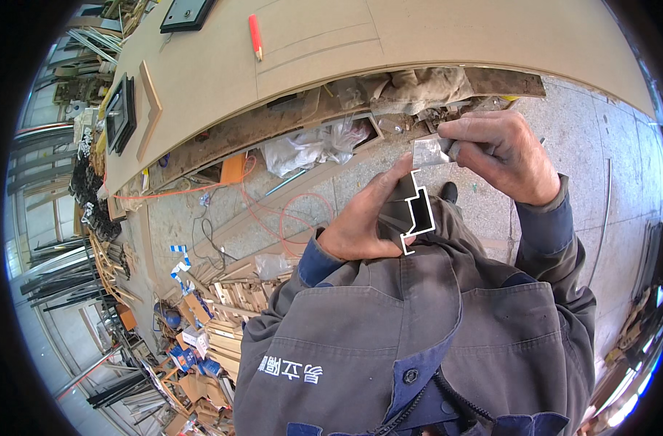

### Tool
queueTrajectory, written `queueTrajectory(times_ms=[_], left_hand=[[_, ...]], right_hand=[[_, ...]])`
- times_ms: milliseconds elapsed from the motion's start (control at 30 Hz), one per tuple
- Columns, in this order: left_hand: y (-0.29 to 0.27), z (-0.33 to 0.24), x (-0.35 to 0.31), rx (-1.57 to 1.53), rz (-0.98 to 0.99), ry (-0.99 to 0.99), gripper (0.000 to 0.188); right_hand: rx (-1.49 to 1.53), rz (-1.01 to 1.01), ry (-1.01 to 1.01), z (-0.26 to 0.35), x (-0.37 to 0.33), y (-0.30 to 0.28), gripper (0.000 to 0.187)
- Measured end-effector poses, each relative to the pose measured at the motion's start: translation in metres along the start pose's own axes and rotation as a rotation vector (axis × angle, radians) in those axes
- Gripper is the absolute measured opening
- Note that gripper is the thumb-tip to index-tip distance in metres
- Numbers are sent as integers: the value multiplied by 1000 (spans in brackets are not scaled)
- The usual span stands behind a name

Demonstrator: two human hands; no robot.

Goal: The person uses a metal ruler and a red pencil to draw straight lines on a large sheet of light-colored board. They reposition the ruler multiple times to create parallel lines and then lift the board to inspect the markings.

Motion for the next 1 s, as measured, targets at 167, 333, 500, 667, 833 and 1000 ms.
queueTrajectory(times_ms=[167, 333, 500, 667, 833, 1000], left_hand=[[-4, -3, 3, -10, 52, -63, 96], [-3, 0, 3, 7, 6, 27, 96], [-4, 0, 6, 22, 35, 41, 98], [-4, 4, 1, -12, 37, 1, 98], [-3, 3, 3, 6, 36, 39, 99], [-3, 2, 1, -12, 46, 34, 101]], right_hand=[[13, 9, -48, 1, 5, 2, 28], [34, 51, 26, 3, 8, 2, 26], [53, 47, -41, -4, 8, 4, 29], [42, 94, 49, 3, 12, 0, 26], [76, 113, 109, 2, 11, 0, 26], [96, 109, 77, 0, 8, 0, 27]])
Point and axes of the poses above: each hand's wrist, its own x-axis towards the middle knuckle, its own y-axis out of the palm, z = x × y, the point moved 1 cm from there along x, towards the middle knuckle, and after that the axes turned 10 degrees about -z, right-handed, at the moved point
